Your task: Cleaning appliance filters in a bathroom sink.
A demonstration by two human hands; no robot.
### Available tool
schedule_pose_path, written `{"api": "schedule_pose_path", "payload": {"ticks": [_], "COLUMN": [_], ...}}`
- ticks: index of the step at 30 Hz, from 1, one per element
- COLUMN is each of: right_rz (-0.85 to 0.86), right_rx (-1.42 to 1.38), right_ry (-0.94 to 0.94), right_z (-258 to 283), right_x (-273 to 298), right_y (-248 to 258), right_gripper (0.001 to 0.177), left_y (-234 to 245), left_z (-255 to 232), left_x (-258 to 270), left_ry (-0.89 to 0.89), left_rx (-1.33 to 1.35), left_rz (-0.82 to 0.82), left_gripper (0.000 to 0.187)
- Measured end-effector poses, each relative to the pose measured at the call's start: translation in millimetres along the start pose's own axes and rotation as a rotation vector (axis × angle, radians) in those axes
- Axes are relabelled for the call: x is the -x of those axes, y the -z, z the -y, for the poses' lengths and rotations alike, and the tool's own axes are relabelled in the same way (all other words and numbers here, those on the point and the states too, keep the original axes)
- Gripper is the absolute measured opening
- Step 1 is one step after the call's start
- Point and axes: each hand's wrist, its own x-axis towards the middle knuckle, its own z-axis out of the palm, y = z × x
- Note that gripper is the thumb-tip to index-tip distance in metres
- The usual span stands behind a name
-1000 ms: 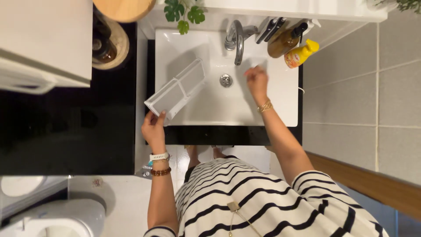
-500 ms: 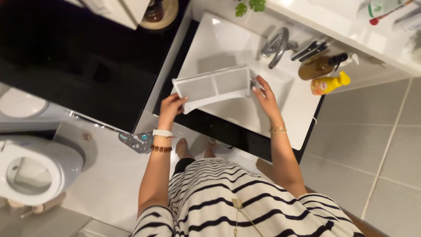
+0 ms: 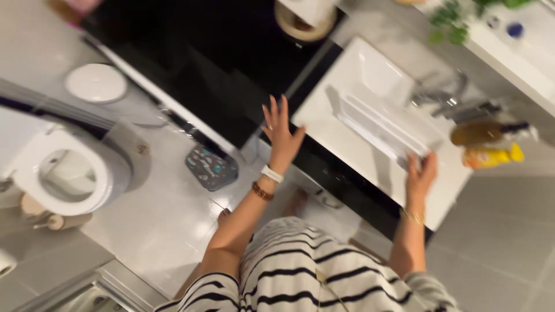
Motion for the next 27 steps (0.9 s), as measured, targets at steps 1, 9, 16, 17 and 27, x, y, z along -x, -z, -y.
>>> {"api": "schedule_pose_path", "payload": {"ticks": [1, 9, 16, 17, 27], "right_rz": [0.009, -0.195, -0.148, -0.11, -0.022], "right_rx": [-0.019, -0.247, -0.349, -0.452, -0.597], "right_ry": [0.024, -0.004, -0.011, -0.027, 0.078], "right_z": [10.3, 124.0, 229.9, 255.6, 346.8], "right_x": [1.9, 89.7, 88.3, 83.9, 4.1], "right_y": [-9.7, -89.1, -223.2, -236.6, -362.8], "right_gripper": [0.023, 0.03, 0.024, 0.024, 0.029], "left_y": [14.5, 155.5, 262.1, 269.6, 305.6], "left_z": [10.4, 76.2, 100.1, 103.3, 92.2], "left_x": [1.4, 42.5, 12.1, 5.3, -83.9], "left_ry": [-0.004, -0.088, -0.137, -0.153, -0.217], "left_rx": [-0.004, 0.022, -0.028, 0.009, 0.035], "left_rz": [-0.032, -0.125, -0.225, -0.266, -0.388], "left_gripper": [0.094, 0.084, 0.025, 0.028, 0.052]}}
